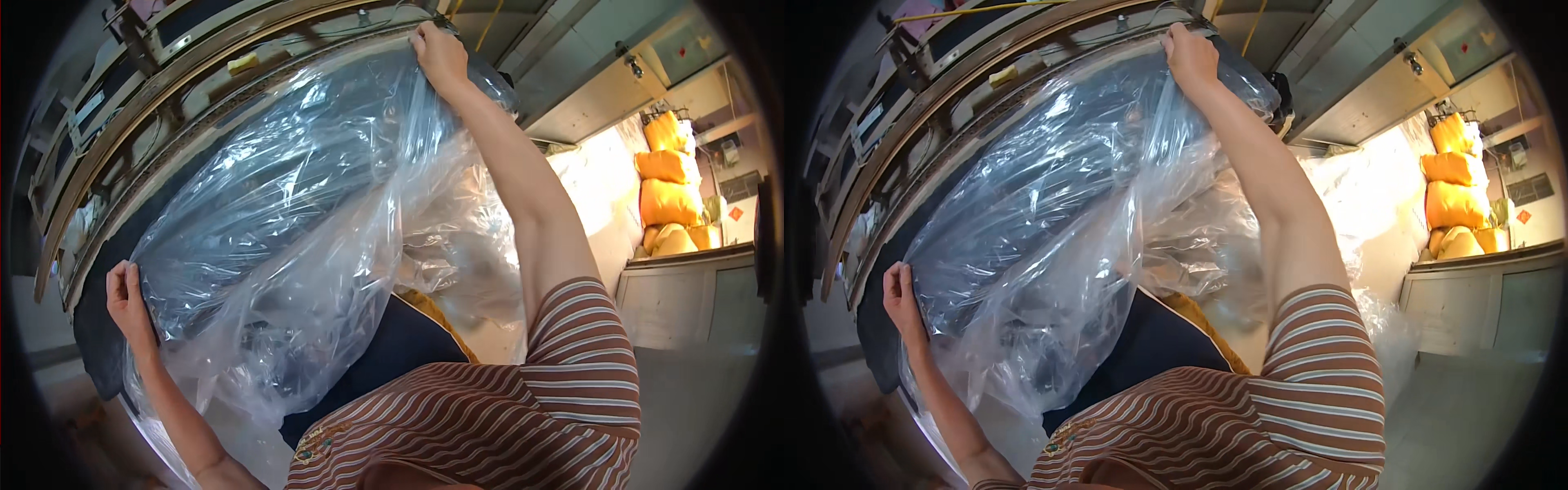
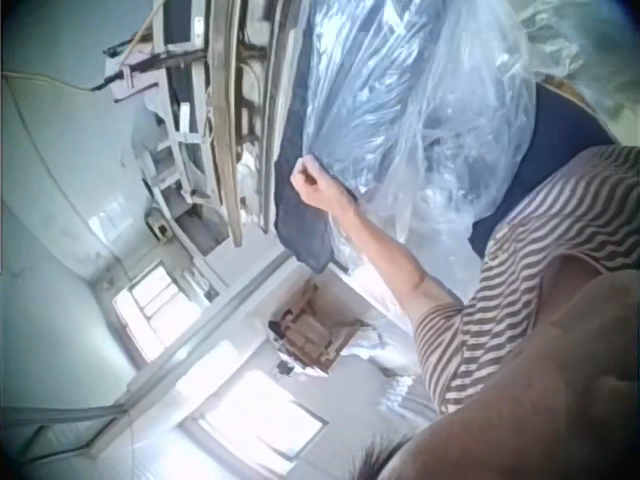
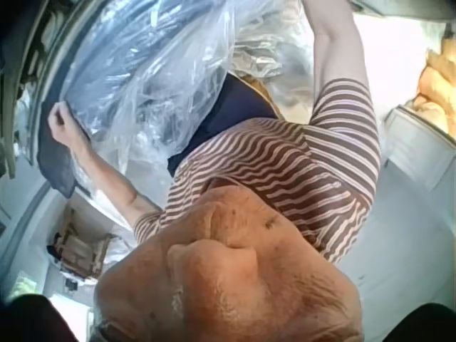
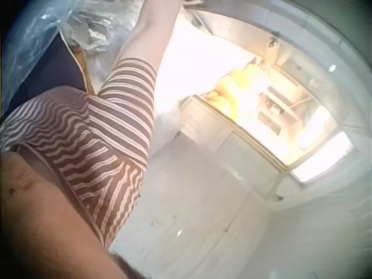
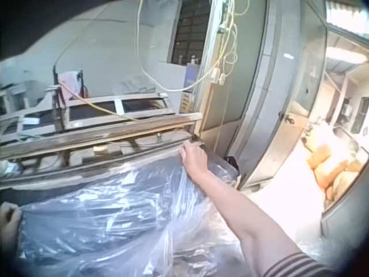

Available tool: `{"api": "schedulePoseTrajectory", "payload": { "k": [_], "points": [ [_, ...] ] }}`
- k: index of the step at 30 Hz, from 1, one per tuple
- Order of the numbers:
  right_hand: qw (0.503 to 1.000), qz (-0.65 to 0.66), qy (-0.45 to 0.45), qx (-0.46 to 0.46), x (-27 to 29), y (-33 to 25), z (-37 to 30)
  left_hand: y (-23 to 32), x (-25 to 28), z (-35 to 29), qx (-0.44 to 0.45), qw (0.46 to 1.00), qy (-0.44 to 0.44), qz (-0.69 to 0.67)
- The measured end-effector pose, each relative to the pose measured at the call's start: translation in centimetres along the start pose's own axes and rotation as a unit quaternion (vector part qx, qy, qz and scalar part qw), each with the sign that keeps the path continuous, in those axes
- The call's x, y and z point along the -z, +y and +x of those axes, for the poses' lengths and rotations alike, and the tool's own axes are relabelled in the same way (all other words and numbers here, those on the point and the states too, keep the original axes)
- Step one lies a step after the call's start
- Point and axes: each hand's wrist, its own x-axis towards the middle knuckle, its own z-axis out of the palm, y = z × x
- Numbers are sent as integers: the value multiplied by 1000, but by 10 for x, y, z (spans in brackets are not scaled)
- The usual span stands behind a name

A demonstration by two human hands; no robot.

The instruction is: The person wraps a large, dark-colored upholstered furniture piece with a clear plastic sheet. They repeatedly pull, smooth, and fold the plastic over the object's surface to ensure full coverage. The task involves handling the plastic sheet and the furniture piece by hand.

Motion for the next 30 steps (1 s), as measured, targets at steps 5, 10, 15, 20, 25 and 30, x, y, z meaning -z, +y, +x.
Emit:
{"api": "schedulePoseTrajectory", "payload": {
  "k": [5, 10, 15, 20, 25, 30],
  "points": [
    [988, 77, -68, 115, 13, -58, -45, -36, 88, -32, -10, 984, 141, 108],
    [973, 167, -104, 117, 20, -84, -71, -15, 162, -116, 10, 964, 160, 211],
    [981, 125, -140, 58, 2, -89, -51, 29, 148, -189, -22, 970, 149, 193],
    [974, 174, -117, 88, 5, -100, -56, 16, 119, -263, 22, 978, 107, 177],
    [944, 272, -170, 81, 3, -116, -69, -20, 112, -321, 136, 980, 85, 119],
    [961, 212, -132, 116, -3, -134, -72, -21, 106, -334, 162, 980, 79, 87]
  ]
}}
